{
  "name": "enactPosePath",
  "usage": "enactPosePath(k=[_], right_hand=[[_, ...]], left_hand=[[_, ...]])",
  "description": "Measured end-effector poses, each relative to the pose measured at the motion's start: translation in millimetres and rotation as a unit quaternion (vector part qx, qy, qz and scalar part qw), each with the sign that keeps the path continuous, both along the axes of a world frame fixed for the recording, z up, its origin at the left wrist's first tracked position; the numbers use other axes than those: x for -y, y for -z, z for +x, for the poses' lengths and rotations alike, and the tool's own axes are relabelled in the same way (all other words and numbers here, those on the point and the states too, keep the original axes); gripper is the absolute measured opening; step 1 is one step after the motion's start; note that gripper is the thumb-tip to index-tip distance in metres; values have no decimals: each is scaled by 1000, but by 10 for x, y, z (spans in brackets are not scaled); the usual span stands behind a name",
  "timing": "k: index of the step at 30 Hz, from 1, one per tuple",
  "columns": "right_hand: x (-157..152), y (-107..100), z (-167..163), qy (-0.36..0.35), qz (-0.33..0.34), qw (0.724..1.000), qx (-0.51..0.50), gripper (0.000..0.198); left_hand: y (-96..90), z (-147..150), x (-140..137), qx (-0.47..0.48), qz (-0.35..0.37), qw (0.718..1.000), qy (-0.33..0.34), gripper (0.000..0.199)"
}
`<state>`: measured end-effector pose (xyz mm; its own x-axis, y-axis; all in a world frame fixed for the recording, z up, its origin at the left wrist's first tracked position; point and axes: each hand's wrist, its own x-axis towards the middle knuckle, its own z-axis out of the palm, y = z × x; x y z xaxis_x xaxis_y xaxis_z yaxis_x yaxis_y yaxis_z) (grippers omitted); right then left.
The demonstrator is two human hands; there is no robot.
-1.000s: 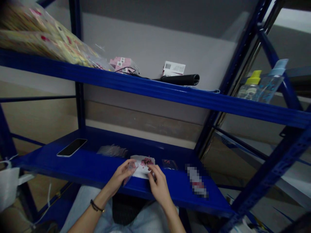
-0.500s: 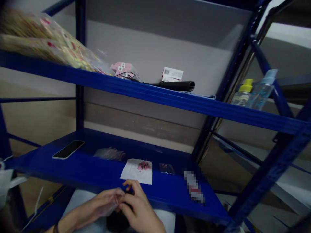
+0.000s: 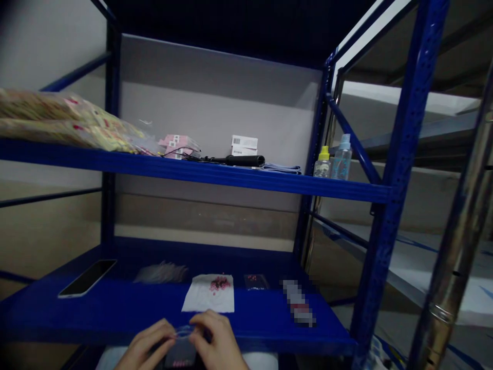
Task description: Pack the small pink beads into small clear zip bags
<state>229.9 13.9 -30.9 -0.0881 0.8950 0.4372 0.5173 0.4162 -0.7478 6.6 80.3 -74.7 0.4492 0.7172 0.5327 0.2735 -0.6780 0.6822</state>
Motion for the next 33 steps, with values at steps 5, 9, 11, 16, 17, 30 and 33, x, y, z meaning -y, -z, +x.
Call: enactPosePath(k=[5,9,11,16,17,30,33], right_hand=[[-14,36,-6,7,-25,1000,0,18],[-57,72,-57,-3,-28,1000,-7,25],[-70,105,-84,-10,-32,999,-12,24],[-56,185,-113,-1,-30,1000,-5,22],[-46,192,-116,2,-30,1000,-4,23],[-38,183,-161,-32,-43,998,-17,23],[-24,194,-178,-47,-56,997,-5,19]], left_hand=[[-203,-23,82,4,-26,1000,17,34],[-164,-18,27,-19,-53,998,18,32],[-121,-19,11,-18,-56,998,18,33],[-149,-35,80,17,-54,998,34,34],[-168,-35,103,16,-58,997,39,35],[-100,103,139,-16,-85,995,44,39],[-129,113,167,-21,-81,995,56,33]])
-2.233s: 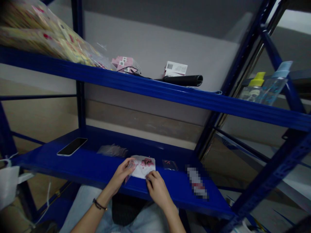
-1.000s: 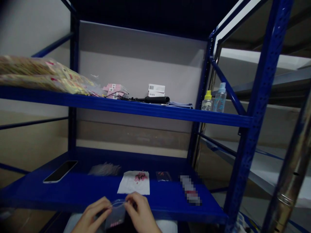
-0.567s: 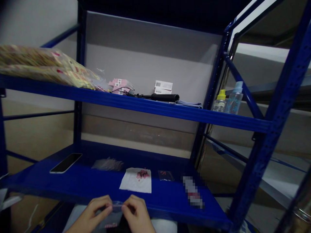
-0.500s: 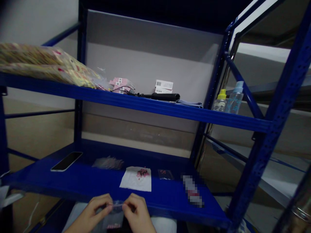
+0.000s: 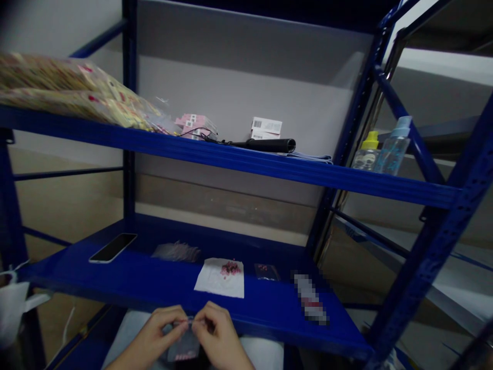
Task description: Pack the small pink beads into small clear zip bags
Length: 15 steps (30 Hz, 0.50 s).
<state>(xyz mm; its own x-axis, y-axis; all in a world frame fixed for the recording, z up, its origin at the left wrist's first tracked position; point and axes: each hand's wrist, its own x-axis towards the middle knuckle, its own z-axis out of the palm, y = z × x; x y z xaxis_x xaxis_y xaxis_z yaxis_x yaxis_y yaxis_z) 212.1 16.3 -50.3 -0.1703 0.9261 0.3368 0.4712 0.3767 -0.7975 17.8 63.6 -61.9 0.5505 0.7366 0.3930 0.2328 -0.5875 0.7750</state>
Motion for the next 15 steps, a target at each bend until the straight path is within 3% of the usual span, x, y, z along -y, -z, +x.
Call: enactPosePath(k=[12,15], right_hand=[[136,-176,54,-44,8,990,134,13],[165,-251,73,-63,27,983,168,17]], left_hand=[[-70,-64,136,-74,47,994,70,33],[-55,-78,98,-89,73,992,59,33]])
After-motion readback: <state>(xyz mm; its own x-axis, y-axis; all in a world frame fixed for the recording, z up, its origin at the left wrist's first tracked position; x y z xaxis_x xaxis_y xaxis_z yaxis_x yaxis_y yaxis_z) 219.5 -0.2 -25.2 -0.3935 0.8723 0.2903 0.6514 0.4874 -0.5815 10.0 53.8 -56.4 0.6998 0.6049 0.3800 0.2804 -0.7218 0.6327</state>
